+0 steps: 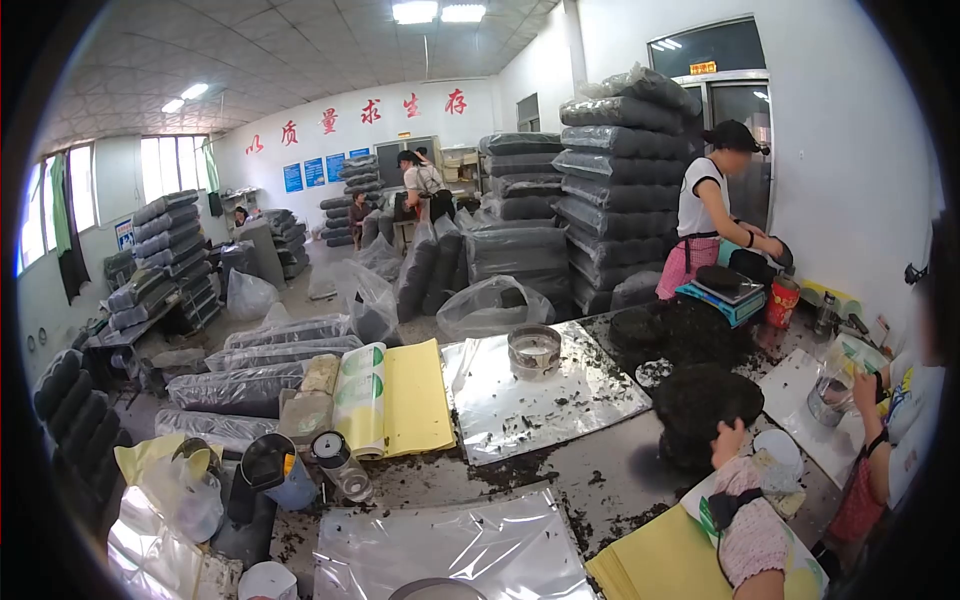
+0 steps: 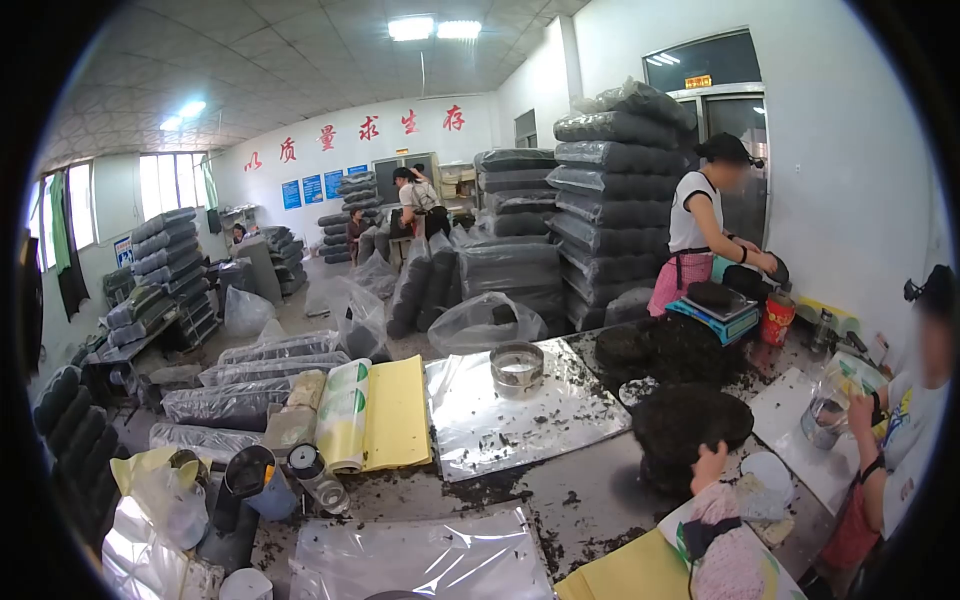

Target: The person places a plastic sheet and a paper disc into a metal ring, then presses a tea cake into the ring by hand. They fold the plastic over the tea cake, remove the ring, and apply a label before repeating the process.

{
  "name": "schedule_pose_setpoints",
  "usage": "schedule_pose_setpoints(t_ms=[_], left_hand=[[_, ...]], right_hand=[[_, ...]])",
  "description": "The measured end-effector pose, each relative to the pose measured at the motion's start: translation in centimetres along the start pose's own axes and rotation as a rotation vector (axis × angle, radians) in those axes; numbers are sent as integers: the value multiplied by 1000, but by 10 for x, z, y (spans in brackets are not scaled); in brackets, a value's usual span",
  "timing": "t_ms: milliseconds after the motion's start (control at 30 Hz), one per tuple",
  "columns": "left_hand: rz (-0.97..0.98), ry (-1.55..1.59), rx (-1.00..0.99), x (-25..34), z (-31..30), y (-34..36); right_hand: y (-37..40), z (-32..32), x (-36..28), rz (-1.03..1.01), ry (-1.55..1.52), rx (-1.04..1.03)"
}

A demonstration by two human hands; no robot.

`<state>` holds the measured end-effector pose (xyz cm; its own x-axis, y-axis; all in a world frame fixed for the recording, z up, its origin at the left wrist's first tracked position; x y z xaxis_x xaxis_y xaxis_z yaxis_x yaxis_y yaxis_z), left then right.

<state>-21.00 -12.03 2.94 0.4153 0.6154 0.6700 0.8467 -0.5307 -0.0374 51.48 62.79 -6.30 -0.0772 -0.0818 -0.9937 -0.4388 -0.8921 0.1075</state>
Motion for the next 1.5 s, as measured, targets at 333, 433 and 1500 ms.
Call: schedule_pose_setpoints(t_ms=[333,433,1500], left_hand=[[120,69,33,-19,-2,-4],[140,59,48,-24,1,-8],[781,71,-289,186,139,94]], right_hand=[[139,135,117,195,-75,-417],[166,137,115,165,56,-357],[572,124,39,-70,490,-1208]])
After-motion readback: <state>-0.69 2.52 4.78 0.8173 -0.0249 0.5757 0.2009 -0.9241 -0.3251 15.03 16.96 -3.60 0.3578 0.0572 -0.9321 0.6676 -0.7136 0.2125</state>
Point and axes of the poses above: each hand's wrist, its own y-axis away from the middle knuckle, its own z-axis out of the palm, x = y × z, the point moved 10 cm from there along -y, towards the middle knuckle, and after that the axes turned 13 degrees about y, right-handed, at the moved point
